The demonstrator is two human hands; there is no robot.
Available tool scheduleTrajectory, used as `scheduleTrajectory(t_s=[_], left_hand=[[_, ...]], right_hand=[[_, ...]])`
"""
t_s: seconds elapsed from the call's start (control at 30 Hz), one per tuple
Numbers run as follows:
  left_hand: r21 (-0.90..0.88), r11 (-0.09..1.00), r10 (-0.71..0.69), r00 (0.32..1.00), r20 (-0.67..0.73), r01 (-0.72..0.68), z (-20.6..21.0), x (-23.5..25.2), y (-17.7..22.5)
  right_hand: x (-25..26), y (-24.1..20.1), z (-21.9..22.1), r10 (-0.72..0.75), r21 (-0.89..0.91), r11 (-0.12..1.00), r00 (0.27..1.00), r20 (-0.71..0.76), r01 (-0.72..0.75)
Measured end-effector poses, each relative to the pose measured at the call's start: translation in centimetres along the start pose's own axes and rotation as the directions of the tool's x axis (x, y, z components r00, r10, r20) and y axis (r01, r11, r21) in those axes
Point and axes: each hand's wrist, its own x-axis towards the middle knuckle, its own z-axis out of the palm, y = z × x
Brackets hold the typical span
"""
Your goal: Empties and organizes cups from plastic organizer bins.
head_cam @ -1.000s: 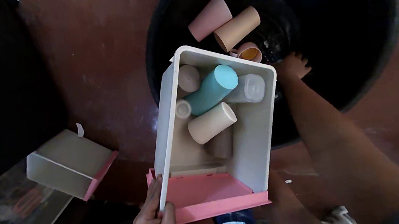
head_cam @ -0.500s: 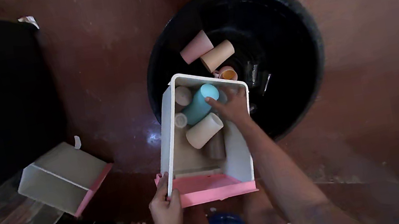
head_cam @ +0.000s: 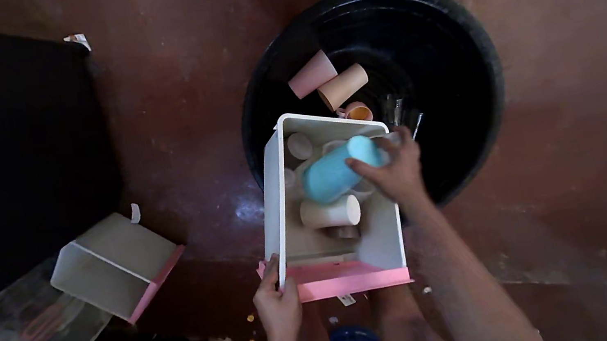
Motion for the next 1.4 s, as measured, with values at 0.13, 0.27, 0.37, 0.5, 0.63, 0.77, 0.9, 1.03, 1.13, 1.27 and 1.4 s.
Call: scheduleTrajectory(t_s=[0.13, 0.27, 0.37, 0.5, 0.63, 0.77, 0.9, 1.03, 1.13, 1.27, 1.4], left_hand=[[0.018, 1.0, 0.003, 1.0, 0.019, -0.003, -0.4, 0.0, -0.4], [0.022, 0.999, -0.04, 0.999, 0.029, 0.04, -0.6, 0.0, -0.1], [0.019, 1.0, -0.018, 1.0, 0.014, 0.018, -0.6, 0.0, -0.5], [0.003, 1.0, 0.013, 1.0, 0.01, -0.013, -0.6, 0.2, -1.1], [-0.019, 1.0, 0.011, 1.0, 0.017, -0.011, -0.8, 0.2, -1.4], [-0.012, 1.0, -0.008, 1.0, 0.023, 0.009, -0.5, 0.1, -1.0], [-0.013, 1.0, -0.001, 1.0, 0.025, 0.002, -0.3, -0.1, -0.7], [0.008, 1.0, 0.028, 0.999, 0.022, -0.029, -0.8, -0.4, -1.1], [0.014, 0.999, 0.044, 0.999, 0.012, -0.044, -1.3, -0.8, -2.0], [0.01, 1.0, 0.024, 0.999, 0.023, -0.024, -1.2, -0.6, -1.2], [-0.008, 1.0, -0.013, 0.999, 0.033, 0.014, -0.9, -0.5, -0.8]], right_hand=[[1.2, 1.0, -8.7, 0.157, 0.344, 0.927, 0.988, 0.001, -0.148], [6.5, 4.0, -11.8, 0.365, 0.655, 0.713, 0.93, -0.045, -0.248], [10.4, 6.0, -9.4, 0.532, 0.754, 0.566, 0.846, -0.026, -0.333], [13.7, 7.7, -4.5, 0.524, 0.79, 0.459, 0.842, 0.128, -0.406], [12.4, 7.3, -1.8, 0.469, 0.714, 0.646, 0.879, -0.09, -0.271], [4.4, 4.3, 1.2, -0.14, 0.044, 0.986, 0.942, -0.305, 0.161], [0.2, 2.2, 7.1, -0.017, -0.382, 0.895, 0.874, 0.486, 0.23], [2.5, 2.4, 9.7, -0.034, -0.452, 0.83, 0.84, 0.542, 0.325], [4.5, 2.3, 10.2, -0.133, -0.421, 0.826, 0.855, 0.501, 0.375], [4.9, 1.6, 10.3, -0.019, -0.507, 0.79, 0.84, 0.543, 0.346], [3.5, 2.8, 9.6, -0.01, -0.468, 0.788, 0.769, 0.639, 0.399]])
